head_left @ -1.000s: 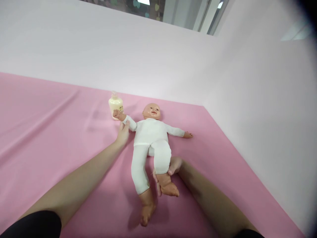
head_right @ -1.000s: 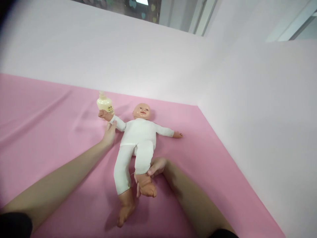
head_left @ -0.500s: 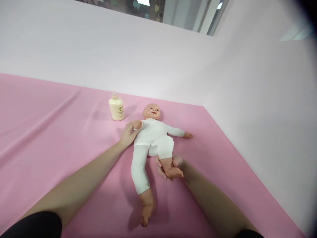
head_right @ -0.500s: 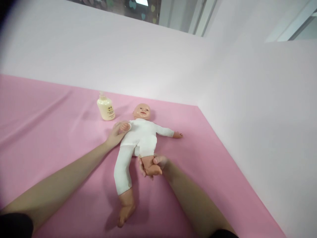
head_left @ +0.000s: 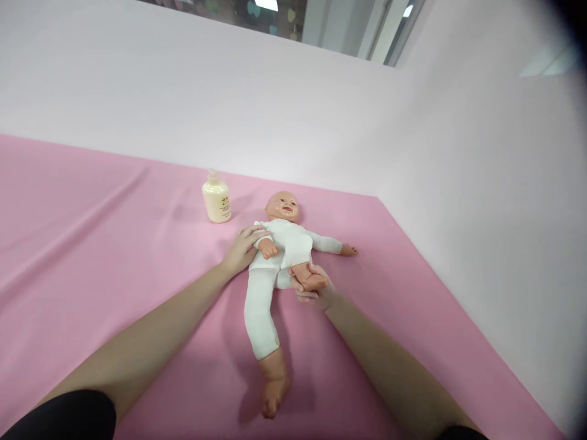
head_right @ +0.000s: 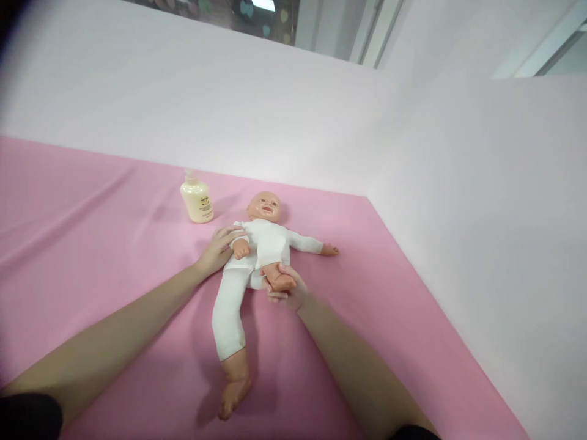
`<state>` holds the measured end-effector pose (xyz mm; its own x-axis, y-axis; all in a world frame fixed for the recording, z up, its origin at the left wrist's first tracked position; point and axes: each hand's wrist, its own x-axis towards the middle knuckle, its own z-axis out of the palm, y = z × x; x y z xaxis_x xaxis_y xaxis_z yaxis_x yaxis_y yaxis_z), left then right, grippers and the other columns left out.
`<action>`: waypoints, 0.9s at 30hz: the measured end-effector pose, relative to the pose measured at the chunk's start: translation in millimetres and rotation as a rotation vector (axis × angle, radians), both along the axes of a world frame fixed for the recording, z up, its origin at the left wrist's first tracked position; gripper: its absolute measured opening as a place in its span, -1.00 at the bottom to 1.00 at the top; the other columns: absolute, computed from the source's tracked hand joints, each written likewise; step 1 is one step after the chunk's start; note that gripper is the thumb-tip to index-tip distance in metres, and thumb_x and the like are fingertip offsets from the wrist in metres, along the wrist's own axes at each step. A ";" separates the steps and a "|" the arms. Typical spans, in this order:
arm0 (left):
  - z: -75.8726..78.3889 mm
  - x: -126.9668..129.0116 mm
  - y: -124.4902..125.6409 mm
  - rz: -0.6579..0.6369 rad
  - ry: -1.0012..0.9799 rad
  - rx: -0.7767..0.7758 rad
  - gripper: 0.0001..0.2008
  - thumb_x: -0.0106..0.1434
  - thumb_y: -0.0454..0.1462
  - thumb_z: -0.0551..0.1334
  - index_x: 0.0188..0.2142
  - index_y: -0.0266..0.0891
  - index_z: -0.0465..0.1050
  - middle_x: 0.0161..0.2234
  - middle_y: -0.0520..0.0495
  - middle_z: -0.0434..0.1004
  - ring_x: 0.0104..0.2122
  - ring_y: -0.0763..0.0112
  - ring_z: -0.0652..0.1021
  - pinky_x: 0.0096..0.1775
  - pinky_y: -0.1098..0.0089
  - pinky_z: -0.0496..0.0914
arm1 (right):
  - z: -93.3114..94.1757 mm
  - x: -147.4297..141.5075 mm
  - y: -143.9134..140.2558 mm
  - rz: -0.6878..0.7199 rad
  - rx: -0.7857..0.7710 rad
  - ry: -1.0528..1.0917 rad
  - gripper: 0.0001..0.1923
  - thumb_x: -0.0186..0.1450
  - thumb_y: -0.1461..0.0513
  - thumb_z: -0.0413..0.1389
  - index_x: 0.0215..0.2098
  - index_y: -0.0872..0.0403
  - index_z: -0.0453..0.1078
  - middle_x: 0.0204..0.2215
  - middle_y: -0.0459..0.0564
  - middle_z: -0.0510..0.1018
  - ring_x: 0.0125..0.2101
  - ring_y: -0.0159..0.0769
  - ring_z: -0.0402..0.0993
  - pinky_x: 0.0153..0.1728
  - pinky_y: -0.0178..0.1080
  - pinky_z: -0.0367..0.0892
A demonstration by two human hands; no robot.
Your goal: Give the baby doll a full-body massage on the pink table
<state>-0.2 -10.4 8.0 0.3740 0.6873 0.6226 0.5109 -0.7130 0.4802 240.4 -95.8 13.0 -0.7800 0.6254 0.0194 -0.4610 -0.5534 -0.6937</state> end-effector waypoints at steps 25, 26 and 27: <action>-23.8 -3.5 21.0 0.211 -0.849 -0.361 -0.67 0.29 -0.07 0.04 0.00 -0.09 0.15 -0.03 -0.13 0.38 0.01 0.34 0.43 -0.02 0.27 0.38 | 2.4 -6.6 -6.8 0.790 0.165 -0.113 -0.36 0.00 0.25 0.34 -0.01 0.15 0.22 -0.19 0.12 0.49 -0.24 -0.25 0.51 -0.20 -0.15 0.42; -23.7 -3.6 20.7 0.199 -0.834 -0.363 -0.66 0.30 -0.07 0.03 0.02 -0.09 0.12 -0.03 -0.13 0.38 0.01 0.34 0.43 -0.02 0.26 0.38 | 4.5 -7.9 -6.5 0.816 0.192 -0.121 -0.35 -0.02 0.28 0.35 -0.01 0.15 0.22 -0.17 0.13 0.49 -0.22 -0.24 0.50 -0.18 -0.16 0.40; -23.2 -3.7 20.2 0.182 -0.812 -0.363 -0.66 0.31 -0.08 0.03 0.03 -0.09 0.10 -0.04 -0.14 0.38 0.02 0.33 0.42 -0.02 0.25 0.38 | 6.1 -9.0 -6.2 0.835 0.216 -0.120 -0.33 -0.05 0.31 0.36 -0.01 0.14 0.22 -0.16 0.13 0.49 -0.19 -0.23 0.49 -0.18 -0.18 0.40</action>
